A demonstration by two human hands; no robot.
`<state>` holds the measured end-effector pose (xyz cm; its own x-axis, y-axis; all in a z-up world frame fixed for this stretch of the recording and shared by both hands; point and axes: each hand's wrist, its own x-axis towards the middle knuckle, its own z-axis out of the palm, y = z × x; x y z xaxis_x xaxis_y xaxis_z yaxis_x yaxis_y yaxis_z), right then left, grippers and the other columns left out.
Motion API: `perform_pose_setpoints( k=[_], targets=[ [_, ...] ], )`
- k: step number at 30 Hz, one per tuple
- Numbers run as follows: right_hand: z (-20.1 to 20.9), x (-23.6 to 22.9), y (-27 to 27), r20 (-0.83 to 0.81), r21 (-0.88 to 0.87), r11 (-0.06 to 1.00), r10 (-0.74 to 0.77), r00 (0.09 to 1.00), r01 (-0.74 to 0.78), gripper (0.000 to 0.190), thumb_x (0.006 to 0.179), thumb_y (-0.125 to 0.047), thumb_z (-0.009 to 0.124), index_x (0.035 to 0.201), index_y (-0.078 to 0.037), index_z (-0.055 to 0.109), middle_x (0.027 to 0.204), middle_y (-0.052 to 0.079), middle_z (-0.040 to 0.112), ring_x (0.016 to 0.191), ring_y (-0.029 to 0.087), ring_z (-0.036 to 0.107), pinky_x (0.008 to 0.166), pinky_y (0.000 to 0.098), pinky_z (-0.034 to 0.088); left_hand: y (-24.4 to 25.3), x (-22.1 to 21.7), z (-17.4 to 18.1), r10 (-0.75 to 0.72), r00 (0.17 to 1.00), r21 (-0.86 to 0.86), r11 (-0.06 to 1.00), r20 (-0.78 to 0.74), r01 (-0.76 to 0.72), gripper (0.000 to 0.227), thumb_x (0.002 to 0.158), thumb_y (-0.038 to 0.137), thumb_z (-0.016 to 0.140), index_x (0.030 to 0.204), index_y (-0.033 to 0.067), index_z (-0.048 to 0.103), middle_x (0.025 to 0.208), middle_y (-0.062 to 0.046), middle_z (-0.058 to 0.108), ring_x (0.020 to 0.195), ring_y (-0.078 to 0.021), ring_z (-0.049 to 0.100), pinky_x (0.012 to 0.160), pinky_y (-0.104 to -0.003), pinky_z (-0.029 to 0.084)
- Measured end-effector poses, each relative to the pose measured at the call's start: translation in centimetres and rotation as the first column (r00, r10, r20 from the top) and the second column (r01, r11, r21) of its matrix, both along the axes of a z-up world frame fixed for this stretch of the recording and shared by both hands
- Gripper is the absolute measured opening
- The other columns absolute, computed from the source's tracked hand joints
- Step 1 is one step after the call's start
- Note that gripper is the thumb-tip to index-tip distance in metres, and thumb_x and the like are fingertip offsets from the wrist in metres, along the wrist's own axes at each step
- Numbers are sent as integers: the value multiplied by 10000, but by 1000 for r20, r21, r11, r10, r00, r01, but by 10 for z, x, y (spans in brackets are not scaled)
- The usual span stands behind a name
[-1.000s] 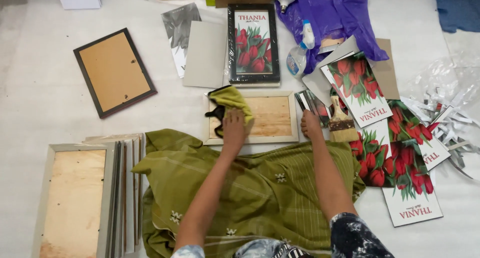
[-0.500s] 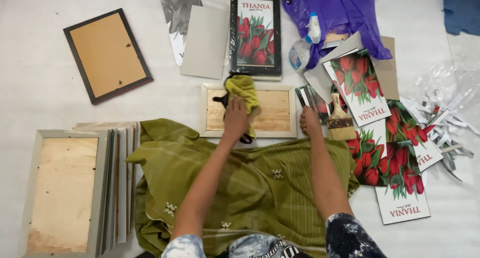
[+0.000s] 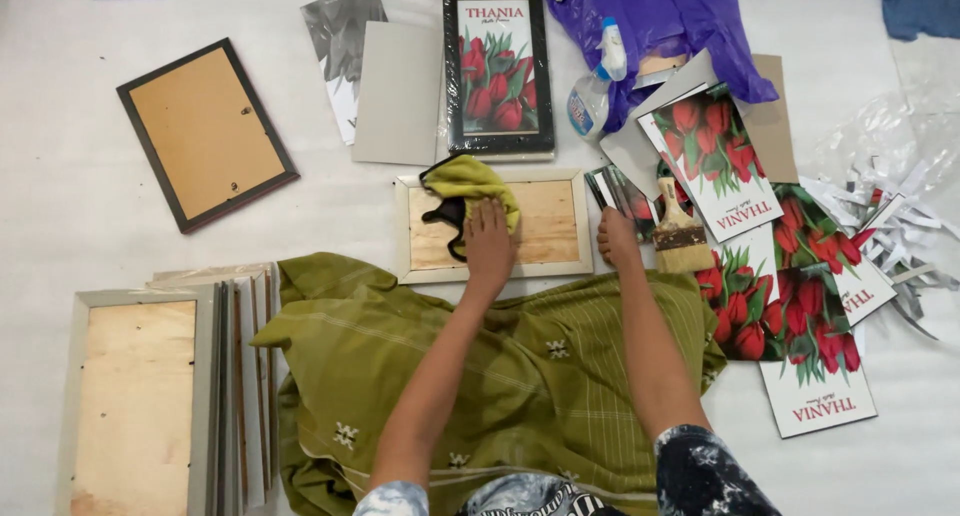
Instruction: Cleaning and preparing wooden frame backings using a brush, spray, and cloth
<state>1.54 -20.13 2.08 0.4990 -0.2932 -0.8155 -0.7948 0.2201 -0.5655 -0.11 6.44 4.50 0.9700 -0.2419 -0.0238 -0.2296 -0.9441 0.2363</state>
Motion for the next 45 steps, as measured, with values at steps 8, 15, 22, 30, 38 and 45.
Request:
perform_pose_setpoints(
  k=[8, 15, 22, 30, 38, 45],
  targets=[
    [17, -9, 16, 73, -125, 988, -79, 994, 87, 379, 724, -338, 548, 473, -293, 269, 426, -96, 203, 311, 64, 196, 327, 234, 135, -67, 3, -51, -401, 916, -145, 905, 27, 400, 615, 927, 255, 683, 1496, 163, 469, 1517, -83, 470, 1456, -336, 414, 1148, -541, 398],
    [21, -10, 15, 98, -93, 995, -36, 995, 45, 378, 737, -318, 539, 490, -272, 257, 460, -103, 165, 350, 68, 144, 357, 238, 111, -32, -5, -28, -312, 950, -164, 938, -15, 305, 665, 932, 194, 709, 1520, 63, 429, 1595, -197, 392, 1497, -402, 351, 1168, -542, 387],
    [30, -12, 17, 58, -54, 998, -11, 998, 14, 386, 747, -334, 503, 492, -251, 226, 465, -83, 144, 356, 63, 133, 377, 233, 110, 56, -3, 21, -114, 971, -92, 991, -209, 97, 765, 984, 245, 600, 1607, -25, 251, 1674, -264, 216, 1555, -423, 212, 1239, -517, 279],
    [14, -7, 7, 35, -36, 999, 24, 999, -23, 429, 750, -410, 516, 494, -271, 202, 451, -90, 147, 344, 57, 136, 370, 233, 124, 70, -27, 12, -53, 963, 12, 998, -266, 58, 696, 973, 220, 652, 1586, 48, 372, 1614, -218, 335, 1499, -425, 326, 1170, -534, 365],
    [36, -11, 26, 75, -174, 983, -38, 996, 51, 399, 742, -383, 543, 493, -291, 245, 424, -95, 187, 313, 67, 169, 333, 241, 138, -30, -29, -29, -387, 919, -134, 910, 70, 393, 739, 869, 219, 746, 1543, 145, 451, 1562, -125, 422, 1416, -403, 451, 1166, -592, 369],
    [40, -11, 29, 95, -155, 987, -31, 995, 46, 394, 721, -355, 552, 474, -270, 258, 434, -85, 182, 327, 62, 164, 341, 241, 117, -70, 6, -39, -267, 956, -183, 941, 124, 286, 842, 949, 317, 745, 1632, 136, 286, 1632, -158, 336, 1500, -386, 350, 1249, -576, 232]
  ],
)
